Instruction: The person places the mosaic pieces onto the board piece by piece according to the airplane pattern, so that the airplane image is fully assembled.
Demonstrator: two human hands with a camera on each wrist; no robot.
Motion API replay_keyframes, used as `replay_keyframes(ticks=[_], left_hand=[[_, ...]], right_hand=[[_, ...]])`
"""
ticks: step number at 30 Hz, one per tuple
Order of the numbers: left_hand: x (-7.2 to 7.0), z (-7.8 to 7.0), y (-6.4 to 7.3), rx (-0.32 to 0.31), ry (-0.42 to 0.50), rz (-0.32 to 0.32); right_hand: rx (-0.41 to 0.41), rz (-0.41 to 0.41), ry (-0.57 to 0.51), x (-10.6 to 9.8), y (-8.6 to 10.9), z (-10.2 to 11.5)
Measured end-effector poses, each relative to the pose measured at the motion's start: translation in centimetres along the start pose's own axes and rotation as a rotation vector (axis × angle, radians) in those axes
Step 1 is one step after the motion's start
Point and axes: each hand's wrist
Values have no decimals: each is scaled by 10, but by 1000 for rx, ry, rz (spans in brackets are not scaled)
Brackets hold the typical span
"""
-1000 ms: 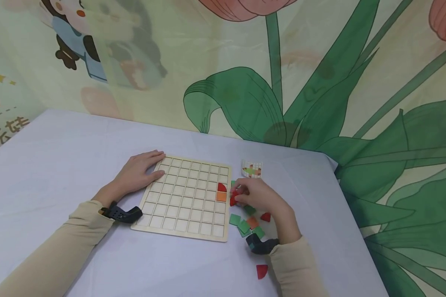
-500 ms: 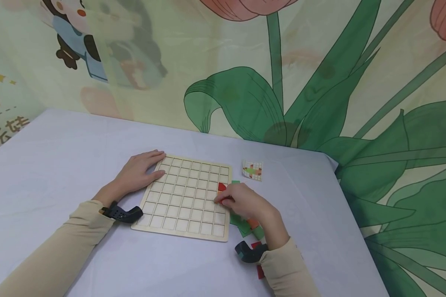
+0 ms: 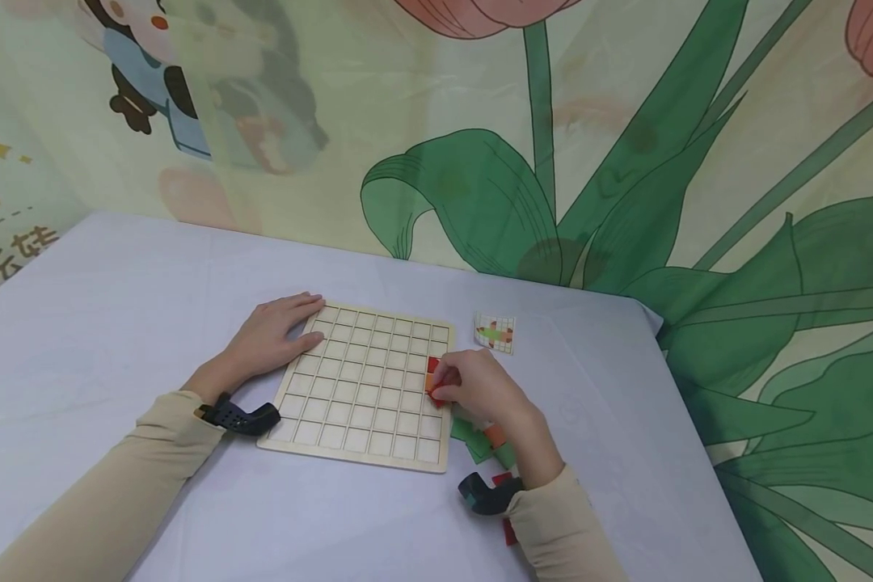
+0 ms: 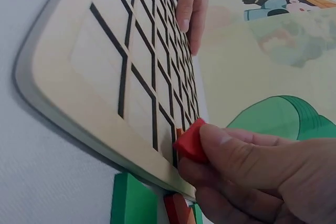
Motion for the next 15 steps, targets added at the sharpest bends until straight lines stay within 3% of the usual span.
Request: replay_keyframes(ticks=[15], left_hand=[[1,1,0,-3,6,1]], right_hand=[[110,28,43,5,2,9]])
Point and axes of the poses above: each hand's wrist, its own y-axis away from the middle knuckle, its own x-axis out of the palm, z = x × y, and after that the axes turned 11 degrees about -x, right-handed
